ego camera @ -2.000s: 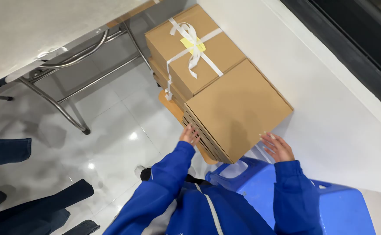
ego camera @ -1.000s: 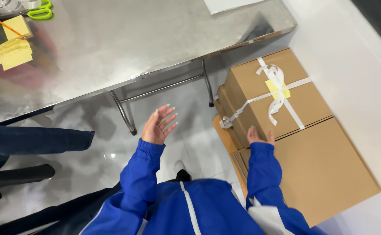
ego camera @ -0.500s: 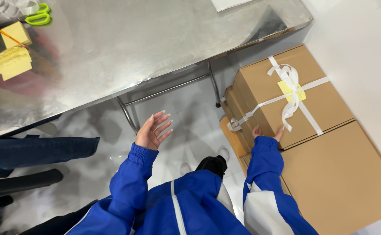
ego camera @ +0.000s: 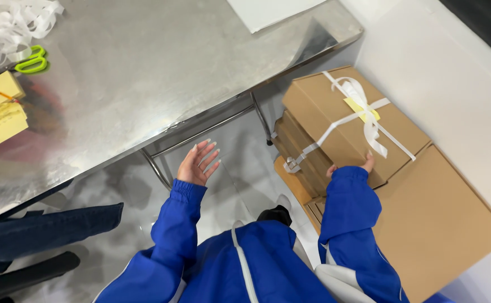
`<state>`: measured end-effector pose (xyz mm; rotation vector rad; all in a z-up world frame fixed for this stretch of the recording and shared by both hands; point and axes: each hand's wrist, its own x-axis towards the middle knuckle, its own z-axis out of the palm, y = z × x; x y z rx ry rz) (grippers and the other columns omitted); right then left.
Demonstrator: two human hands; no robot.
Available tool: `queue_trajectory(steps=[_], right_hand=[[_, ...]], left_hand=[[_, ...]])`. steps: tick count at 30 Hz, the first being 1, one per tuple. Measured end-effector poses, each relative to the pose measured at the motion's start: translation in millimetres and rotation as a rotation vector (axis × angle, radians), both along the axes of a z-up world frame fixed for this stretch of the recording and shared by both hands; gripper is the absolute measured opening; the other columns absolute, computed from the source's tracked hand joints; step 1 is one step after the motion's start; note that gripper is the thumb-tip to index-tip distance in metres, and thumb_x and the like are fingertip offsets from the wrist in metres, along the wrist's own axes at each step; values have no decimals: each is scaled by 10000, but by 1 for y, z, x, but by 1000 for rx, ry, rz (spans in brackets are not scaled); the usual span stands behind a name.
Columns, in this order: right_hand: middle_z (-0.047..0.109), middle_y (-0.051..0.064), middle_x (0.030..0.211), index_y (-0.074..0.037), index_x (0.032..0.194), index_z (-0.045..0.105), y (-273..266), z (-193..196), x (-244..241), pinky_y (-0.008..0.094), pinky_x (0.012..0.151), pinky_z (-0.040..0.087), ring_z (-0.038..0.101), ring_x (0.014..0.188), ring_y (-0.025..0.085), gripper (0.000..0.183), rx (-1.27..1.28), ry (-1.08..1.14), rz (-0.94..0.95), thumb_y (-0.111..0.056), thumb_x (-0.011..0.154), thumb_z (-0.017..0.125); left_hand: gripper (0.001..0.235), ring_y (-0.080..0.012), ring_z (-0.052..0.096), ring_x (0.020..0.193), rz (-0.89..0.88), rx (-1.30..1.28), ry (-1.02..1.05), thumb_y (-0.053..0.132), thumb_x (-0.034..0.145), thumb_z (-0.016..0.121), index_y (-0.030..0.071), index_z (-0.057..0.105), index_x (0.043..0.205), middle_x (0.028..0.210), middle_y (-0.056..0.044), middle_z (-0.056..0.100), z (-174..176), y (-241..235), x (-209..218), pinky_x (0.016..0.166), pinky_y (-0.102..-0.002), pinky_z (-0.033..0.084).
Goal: The person removes a white ribbon from a cardboard box and opens it to reveal a brown garment wrapped in plastic. They take the garment out, place it on a metal hanger, and hang it on a clothing rack. The person then folds the plastic wrap and places it on the table before closing the empty box.
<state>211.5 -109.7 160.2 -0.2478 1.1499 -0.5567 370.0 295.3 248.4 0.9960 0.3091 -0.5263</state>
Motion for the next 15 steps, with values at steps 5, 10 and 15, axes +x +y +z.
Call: queue_trajectory(steps=[5,10,15], right_hand=[[627,-53,1196,-285,1180,536,41,8,-26,336,635,514,628,913,245,746,55,43,-72,-670,593,787],[291,66,1386,-179,1369,281,68,13,-87,330,660,513,535,1002,292,1134,86,-5,-173,-602,552,944],[281,31,1075,-177,1156,294,84,51,-89,339,781,474,449,1043,297,774,-286,-156,-95,-395,734,904]], left_hand=[[388,-324,628,1245,-32,-34,36,336,1018,557,107,604,1328,1382,-151,625,1,-25,10,1020,-508,536],[407,-349,596,1285,-65,-77,105,295,1022,554,102,552,1381,1427,-166,588,-18,-47,17,1044,-536,515],[1051,-437,251,1500,-165,-74,143,582,848,727,89,190,1605,1642,-221,229,14,-72,5,1151,-621,358]])
